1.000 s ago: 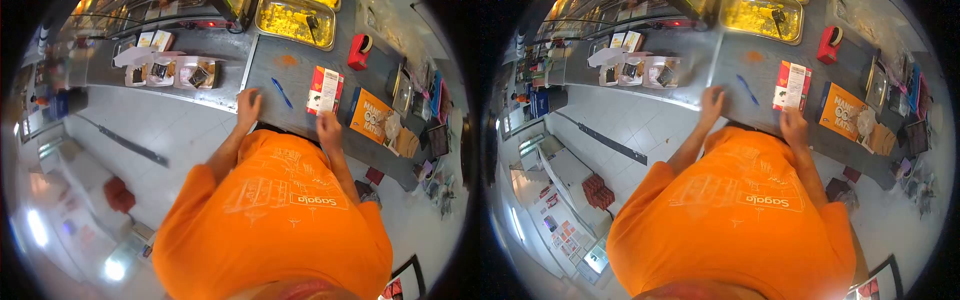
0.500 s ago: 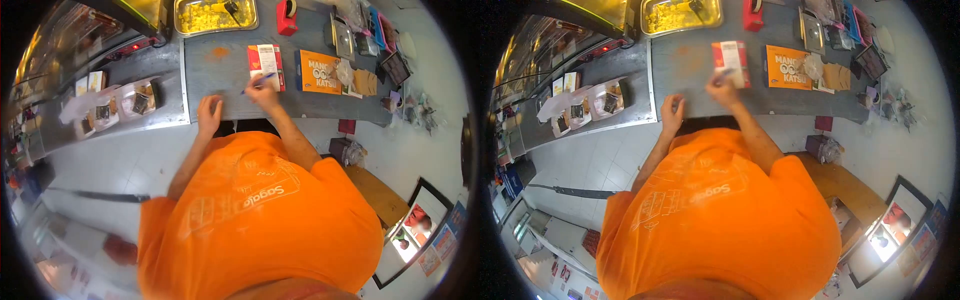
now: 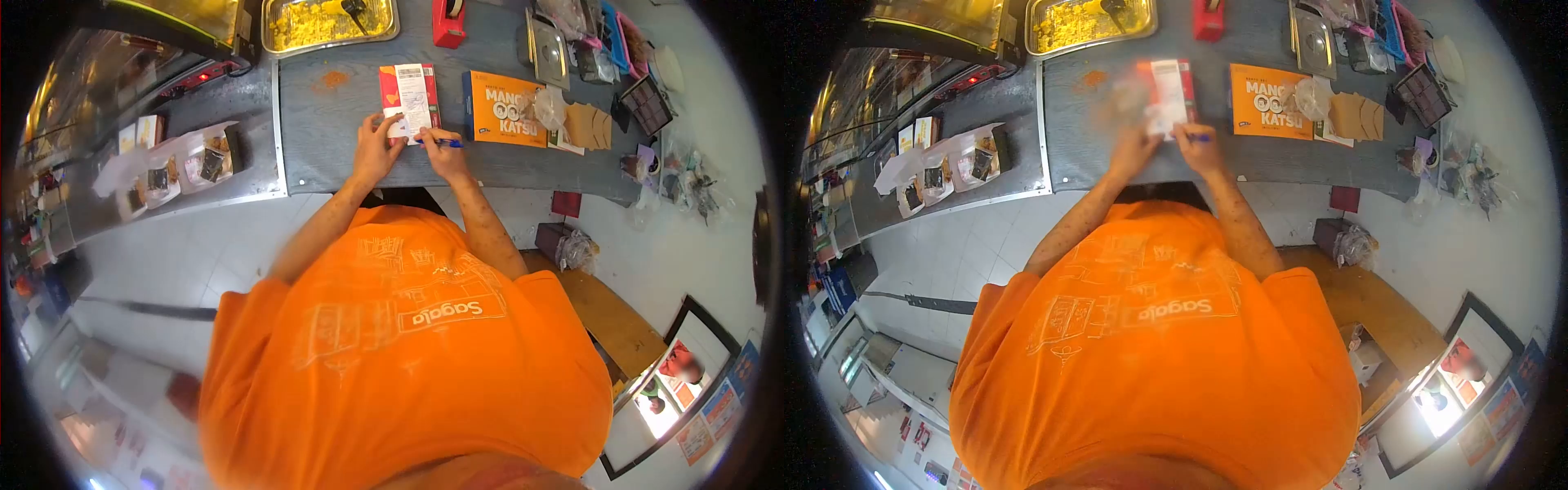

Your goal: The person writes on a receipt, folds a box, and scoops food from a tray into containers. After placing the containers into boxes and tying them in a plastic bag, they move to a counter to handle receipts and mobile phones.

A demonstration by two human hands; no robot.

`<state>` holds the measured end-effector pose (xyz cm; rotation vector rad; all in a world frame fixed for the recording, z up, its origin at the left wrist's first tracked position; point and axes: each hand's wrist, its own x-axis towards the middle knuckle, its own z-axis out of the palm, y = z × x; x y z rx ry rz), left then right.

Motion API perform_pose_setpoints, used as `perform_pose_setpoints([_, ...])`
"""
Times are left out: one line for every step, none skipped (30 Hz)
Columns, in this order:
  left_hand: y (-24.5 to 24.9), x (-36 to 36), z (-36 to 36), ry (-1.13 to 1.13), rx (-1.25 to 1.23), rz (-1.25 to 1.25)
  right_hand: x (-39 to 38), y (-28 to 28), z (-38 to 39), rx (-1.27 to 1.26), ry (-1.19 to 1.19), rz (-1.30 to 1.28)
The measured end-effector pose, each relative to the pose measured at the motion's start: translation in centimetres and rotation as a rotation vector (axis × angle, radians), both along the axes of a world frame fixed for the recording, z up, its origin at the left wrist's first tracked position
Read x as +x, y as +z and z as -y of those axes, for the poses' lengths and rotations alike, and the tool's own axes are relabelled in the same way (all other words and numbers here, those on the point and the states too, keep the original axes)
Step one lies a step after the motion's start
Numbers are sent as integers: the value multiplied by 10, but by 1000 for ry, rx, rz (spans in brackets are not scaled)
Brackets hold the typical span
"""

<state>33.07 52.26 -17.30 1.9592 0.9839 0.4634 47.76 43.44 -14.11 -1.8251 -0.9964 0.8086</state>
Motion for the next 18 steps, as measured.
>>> perform_pose_setpoints([0,0,0,-2,1,-5,0,-1,-1,66,-21,44])
perform_pose_setpoints([0,1,0,1,-42,-25,0,-2,-3,132,-42,91])
perform_pose_setpoints([0,2,0,5,-86,-42,1,-1,-4,198,-62,139])
perform_pose_setpoints([0,2,1,6,-84,-43,2,1,-4,200,-61,139])
perform_pose_setpoints([0,2,0,6,-20,-3,4,2,-6,186,-64,144])
perform_pose_setpoints([-1,0,0,5,43,34,4,4,-7,171,-68,147])
perform_pose_setpoints([-2,-1,0,8,45,33,4,1,-9,173,-65,146])
perform_pose_setpoints([-3,0,0,4,74,29,6,-4,-13,188,-101,151])
perform_pose_setpoints([-3,0,-1,2,100,24,8,-7,-16,202,-136,155])
perform_pose_setpoints([-4,1,0,10,101,23,11,-10,-20,203,-128,153])
perform_pose_setpoints([-4,1,0,8,68,6,13,-13,-23,199,-99,162])
perform_pose_setpoints([-4,0,1,5,34,-12,12,-13,-24,194,-72,170])
perform_pose_setpoints([-4,0,1,9,34,-14,12,-13,-24,194,-68,168])
perform_pose_setpoints([-3,0,1,16,-25,-22,12,-12,-25,231,-72,165])
perform_pose_setpoints([-1,1,1,20,-84,-29,12,-8,-25,268,-79,164])
perform_pose_setpoints([1,1,1,20,-83,-29,14,-3,-23,203,-78,197])
perform_pose_setpoints([3,1,1,17,-67,-30,19,3,-20,205,-76,197])
perform_pose_setpoints([6,1,1,14,-50,-30,24,25,-21,68,-105,192])
